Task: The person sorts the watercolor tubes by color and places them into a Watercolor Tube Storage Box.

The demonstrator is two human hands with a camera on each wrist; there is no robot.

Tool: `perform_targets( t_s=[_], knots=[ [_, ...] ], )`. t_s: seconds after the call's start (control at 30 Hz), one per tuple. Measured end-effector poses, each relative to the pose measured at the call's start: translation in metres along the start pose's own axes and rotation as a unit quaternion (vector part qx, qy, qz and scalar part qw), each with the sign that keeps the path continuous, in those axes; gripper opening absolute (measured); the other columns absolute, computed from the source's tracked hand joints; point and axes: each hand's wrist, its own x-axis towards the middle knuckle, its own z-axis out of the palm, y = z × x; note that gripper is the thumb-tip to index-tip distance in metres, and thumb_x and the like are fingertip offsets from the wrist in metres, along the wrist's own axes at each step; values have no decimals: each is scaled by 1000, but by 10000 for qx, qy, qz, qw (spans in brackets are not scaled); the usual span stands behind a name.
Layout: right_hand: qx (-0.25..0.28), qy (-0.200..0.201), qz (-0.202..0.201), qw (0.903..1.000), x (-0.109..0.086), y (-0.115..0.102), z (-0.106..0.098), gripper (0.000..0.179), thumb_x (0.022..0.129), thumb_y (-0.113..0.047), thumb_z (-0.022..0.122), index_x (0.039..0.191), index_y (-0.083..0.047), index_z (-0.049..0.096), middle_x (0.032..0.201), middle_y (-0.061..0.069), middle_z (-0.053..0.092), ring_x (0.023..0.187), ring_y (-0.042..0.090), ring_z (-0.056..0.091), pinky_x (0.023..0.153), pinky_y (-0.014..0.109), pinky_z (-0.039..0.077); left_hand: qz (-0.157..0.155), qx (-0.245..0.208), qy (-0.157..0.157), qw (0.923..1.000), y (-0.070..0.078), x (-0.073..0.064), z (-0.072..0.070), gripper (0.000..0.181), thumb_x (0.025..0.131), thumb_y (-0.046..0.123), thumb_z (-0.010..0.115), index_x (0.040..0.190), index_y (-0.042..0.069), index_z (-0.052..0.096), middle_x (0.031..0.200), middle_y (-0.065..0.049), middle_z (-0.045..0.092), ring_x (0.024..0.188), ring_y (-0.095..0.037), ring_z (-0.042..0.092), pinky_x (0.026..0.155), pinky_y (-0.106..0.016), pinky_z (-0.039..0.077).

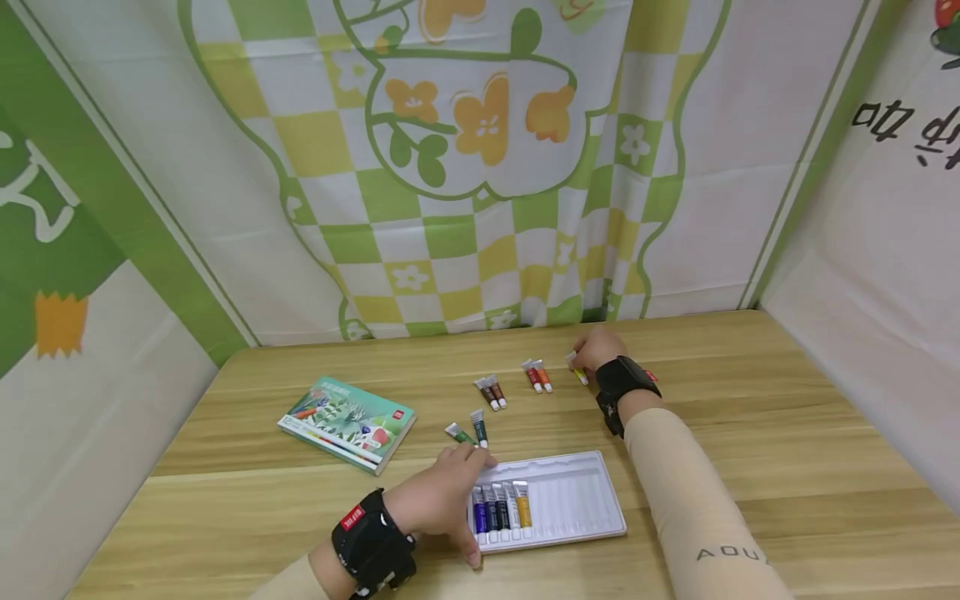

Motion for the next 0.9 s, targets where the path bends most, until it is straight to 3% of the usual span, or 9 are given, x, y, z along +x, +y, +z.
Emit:
perform_targets(
  t_s=[0.17,0.43,0.7,0.9],
  knots=[
    [327,-130,29,9994,-3,3,-5,35,83,-1,77,113,15,68,91,18,71,62,11,61,58,23,53,12,15,-1,10000,4,1,-1,115,41,33,105,140,8,52,134,-13,52,123,-30,46,104,-45,48],
    [1125,-521,234,9920,-20,-3,-9,40,90,0,72,127,14,62,78,7,65,60,10,63,61,26,58,130,-17,45,9999,1,1,0,116,41,33,105,141,7,51,134,-14,52,124,-32,46,105,-46,47],
    [2185,-1246,176,9677,-58,-9,0,42,94,-6,73,131,10,61,98,10,61,72,13,64,68,28,60,155,-48,57,9999,0,-2,-5,115,41,30,105,140,4,51,134,-16,52,123,-33,46,105,-48,47],
    [2592,-1726,25,9503,-92,-8,4,39,94,-2,69,128,13,56,94,10,63,78,17,65,72,31,61,180,-55,-2,9998,3,-2,-6,114,41,30,105,138,4,52,133,-16,52,123,-34,46,105,-49,47]
  ],
)
